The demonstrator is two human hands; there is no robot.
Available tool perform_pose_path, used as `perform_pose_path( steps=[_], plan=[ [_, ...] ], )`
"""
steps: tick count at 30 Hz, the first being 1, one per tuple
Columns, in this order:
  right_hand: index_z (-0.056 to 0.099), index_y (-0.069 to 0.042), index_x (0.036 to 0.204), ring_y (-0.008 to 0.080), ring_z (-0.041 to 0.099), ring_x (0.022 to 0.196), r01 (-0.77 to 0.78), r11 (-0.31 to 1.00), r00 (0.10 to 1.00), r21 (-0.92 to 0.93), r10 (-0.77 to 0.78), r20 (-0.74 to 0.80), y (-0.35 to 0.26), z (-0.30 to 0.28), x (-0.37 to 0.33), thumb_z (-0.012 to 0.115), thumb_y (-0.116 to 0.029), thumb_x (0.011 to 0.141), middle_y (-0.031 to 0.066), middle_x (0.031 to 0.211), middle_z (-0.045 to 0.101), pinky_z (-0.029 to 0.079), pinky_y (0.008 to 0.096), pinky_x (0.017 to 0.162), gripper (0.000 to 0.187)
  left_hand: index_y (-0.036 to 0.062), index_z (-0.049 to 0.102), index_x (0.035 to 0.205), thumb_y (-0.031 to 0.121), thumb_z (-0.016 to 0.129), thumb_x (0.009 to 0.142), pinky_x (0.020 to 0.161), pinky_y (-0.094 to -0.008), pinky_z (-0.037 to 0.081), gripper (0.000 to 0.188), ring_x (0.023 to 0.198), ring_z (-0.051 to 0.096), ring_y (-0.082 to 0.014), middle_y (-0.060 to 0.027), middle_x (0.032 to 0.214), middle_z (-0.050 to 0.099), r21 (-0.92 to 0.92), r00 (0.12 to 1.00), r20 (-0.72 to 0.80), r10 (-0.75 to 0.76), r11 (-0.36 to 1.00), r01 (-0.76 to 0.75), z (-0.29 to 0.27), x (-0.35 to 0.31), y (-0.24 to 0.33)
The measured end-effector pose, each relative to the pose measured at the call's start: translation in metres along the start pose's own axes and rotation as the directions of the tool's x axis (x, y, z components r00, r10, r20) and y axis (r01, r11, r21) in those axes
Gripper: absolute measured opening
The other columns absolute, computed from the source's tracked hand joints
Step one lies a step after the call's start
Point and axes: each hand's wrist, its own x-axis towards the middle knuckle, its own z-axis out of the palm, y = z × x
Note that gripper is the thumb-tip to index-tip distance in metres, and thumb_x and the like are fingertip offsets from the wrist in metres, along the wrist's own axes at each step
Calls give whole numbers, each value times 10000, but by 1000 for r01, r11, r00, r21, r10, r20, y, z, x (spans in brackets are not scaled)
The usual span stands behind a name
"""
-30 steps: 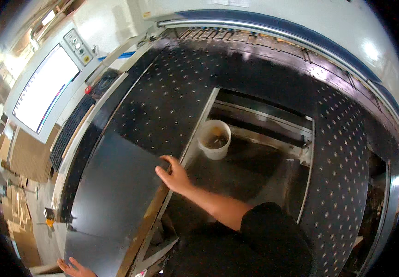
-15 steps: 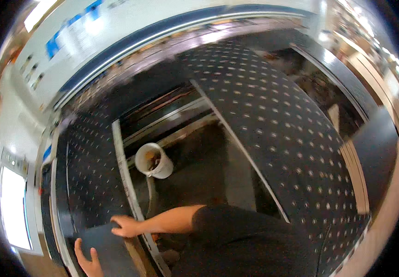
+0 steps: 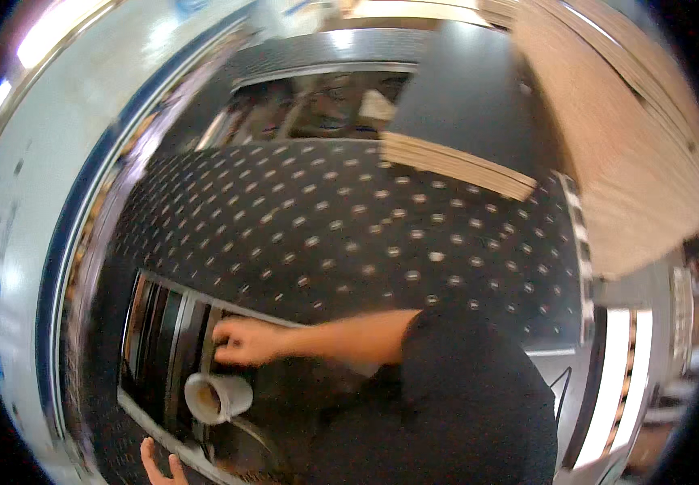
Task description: The person picks up large wood panels from a stack and loads them into a panel saw machine, using a hand-held tool to assist in positioning.
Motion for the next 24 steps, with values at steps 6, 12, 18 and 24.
perform_pose_path(
  steps=[6,12,18,24],
  plan=[
    [559,23,1172,276,621,980,-41,916,224,-399,-380,-897,-48,-293,-242,676,-303,887,180,1111,610,491,369,878,449,50,435,1413,303,574,974,1051,-484,384,526,1306,437,-370,-190,1422,464,-247,869,244,430,895,-373,105,109,167],
    [460,57,1219,417,477,1149,-606,728,-549,-321,-674,-494,-38,-401,-447,667,-324,861,272,1231,500,366,469,1013,562,78,433,1422,289,541,992,1045,-453,412,491,1294,465,-321,-162,1408,487,-492,581,266,769,627,-604,242,212,311],
    [359,85,1416,368,324,1400,-78,987,-455,-138,-158,-877,2,-397,-479,618,-519,881,262,1490,342,261,396,1157,847,115,360,1469,417,449,996,1137,-431,272,568,1382,337,-295,-139,1504,354,-774,741,322,590,614,-154,380,313,468],
    [241,99,1461,358,220,1447,-42,987,-238,-155,-161,-958,30,-407,-452,527,-582,912,280,1536,235,187,357,1183,920,170,136,1558,690,421,904,1188,-426,102,882,1469,166,-332,-195,1579,183,-831,769,399,499,551,74,454,327,533]
  ],
)
